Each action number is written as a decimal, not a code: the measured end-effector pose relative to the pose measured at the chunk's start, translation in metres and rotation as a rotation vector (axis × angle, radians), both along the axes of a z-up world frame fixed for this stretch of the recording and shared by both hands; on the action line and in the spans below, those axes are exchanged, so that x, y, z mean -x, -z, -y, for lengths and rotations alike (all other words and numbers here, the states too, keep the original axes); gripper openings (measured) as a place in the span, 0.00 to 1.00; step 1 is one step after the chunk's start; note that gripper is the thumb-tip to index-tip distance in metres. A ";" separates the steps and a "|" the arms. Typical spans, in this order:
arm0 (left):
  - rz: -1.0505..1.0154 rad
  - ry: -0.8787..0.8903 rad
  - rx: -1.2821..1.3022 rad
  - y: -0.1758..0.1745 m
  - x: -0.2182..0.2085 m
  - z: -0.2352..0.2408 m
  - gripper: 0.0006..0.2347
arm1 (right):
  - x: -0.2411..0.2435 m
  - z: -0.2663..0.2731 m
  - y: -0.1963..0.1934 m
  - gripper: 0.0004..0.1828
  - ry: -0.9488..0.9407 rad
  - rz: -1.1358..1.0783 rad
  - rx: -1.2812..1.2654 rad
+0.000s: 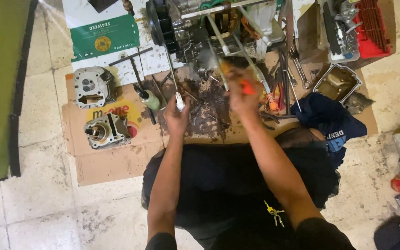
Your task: Applying sealant and assembling various components of a motorcycle engine on a workshop floor.
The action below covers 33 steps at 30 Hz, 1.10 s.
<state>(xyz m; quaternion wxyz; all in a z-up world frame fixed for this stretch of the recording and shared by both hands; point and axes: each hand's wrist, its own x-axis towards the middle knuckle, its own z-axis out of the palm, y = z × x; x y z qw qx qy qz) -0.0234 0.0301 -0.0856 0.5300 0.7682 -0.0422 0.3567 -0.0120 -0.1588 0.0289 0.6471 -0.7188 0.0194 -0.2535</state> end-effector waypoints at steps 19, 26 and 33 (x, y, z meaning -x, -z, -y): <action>-0.487 -0.049 -0.028 0.042 0.001 -0.015 0.27 | 0.016 -0.010 0.028 0.05 -0.087 0.169 -0.014; -0.643 -0.026 0.027 0.024 0.007 -0.012 0.30 | -0.002 0.010 0.001 0.06 -0.136 0.246 0.242; -0.783 0.025 0.054 0.027 0.009 -0.020 0.36 | -0.003 0.066 0.011 0.10 0.010 0.074 -0.090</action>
